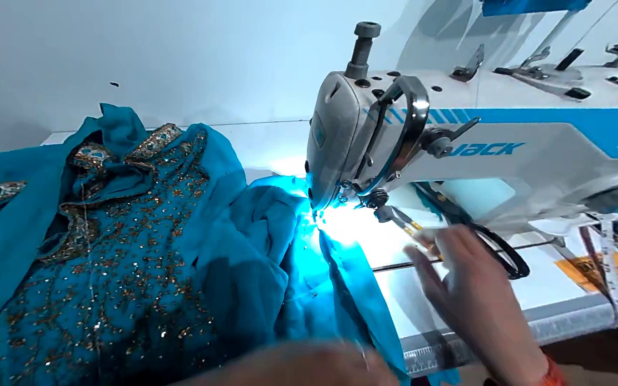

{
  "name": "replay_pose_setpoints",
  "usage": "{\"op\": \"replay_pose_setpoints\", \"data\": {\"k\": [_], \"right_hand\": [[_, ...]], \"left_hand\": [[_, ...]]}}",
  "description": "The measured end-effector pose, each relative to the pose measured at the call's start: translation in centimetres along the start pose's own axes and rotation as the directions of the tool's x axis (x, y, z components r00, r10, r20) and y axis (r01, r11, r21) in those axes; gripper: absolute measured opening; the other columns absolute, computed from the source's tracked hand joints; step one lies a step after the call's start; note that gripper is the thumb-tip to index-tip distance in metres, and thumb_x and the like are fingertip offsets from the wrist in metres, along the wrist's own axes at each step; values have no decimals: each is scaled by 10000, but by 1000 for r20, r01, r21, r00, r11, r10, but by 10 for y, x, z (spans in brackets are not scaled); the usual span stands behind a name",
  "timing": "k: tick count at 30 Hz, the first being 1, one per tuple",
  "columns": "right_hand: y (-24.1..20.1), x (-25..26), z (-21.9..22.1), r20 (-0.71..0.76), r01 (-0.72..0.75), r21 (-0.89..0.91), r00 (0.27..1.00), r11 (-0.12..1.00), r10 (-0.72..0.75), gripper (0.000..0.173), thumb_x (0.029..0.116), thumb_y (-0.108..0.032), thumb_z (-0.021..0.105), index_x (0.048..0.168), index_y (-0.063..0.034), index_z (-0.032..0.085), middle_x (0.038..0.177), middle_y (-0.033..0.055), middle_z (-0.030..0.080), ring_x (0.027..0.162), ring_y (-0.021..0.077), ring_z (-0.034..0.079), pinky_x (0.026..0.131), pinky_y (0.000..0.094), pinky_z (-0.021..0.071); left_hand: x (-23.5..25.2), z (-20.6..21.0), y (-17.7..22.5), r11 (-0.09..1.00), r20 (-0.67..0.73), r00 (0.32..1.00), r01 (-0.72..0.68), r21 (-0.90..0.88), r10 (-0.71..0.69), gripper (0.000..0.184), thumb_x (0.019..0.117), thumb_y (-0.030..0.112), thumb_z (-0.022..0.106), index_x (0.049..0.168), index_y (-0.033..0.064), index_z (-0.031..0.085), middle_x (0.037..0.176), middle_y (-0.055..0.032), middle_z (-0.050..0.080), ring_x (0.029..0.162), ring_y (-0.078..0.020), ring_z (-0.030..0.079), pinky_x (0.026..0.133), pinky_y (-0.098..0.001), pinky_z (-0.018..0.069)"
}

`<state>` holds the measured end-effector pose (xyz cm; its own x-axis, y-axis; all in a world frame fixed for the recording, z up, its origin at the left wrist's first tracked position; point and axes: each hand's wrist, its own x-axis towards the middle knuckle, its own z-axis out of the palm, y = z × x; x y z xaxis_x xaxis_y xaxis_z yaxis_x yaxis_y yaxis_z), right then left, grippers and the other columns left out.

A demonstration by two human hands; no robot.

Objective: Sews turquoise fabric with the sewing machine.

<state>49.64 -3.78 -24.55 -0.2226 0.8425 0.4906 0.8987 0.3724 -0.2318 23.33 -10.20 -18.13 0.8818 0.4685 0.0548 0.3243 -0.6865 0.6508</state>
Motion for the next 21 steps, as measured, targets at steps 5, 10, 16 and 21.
{"op": "replay_pose_setpoints", "data": {"k": [5,10,16,21], "right_hand": [[-61,-40,-6,273,-124,283,961,951,45,535,915,-460,695,1151,20,673,907,140,701,789,298,682,676,466,566],[-81,-54,-5,117,-95,209,991,973,72,213,898,-94,649,1066,33,679,802,121,687,703,281,684,625,408,565],[-88,-64,-15,183,-107,289,982,951,55,436,967,-291,680,1176,89,642,890,168,690,717,283,682,637,400,574],[-83,-74,-13,178,-115,288,982,951,65,245,902,-91,694,1091,61,661,813,148,692,699,286,690,645,414,578]], "left_hand": [[21,-2,-58,790,-418,902,333,516,-108,236,1009,150,573,1187,55,696,1080,-117,717,940,-257,734,769,-398,619],[56,-21,-63,733,-154,873,475,487,-462,360,1052,49,476,1396,47,582,1321,-160,633,1163,-316,653,935,-442,549],[69,-26,-75,728,-159,900,423,540,-405,232,996,-26,544,1166,2,699,1143,-184,693,984,-356,707,778,-489,577],[55,-13,-106,769,-314,948,244,591,-58,174,910,-60,639,1050,4,721,1008,-186,727,892,-352,736,708,-485,599]]}}
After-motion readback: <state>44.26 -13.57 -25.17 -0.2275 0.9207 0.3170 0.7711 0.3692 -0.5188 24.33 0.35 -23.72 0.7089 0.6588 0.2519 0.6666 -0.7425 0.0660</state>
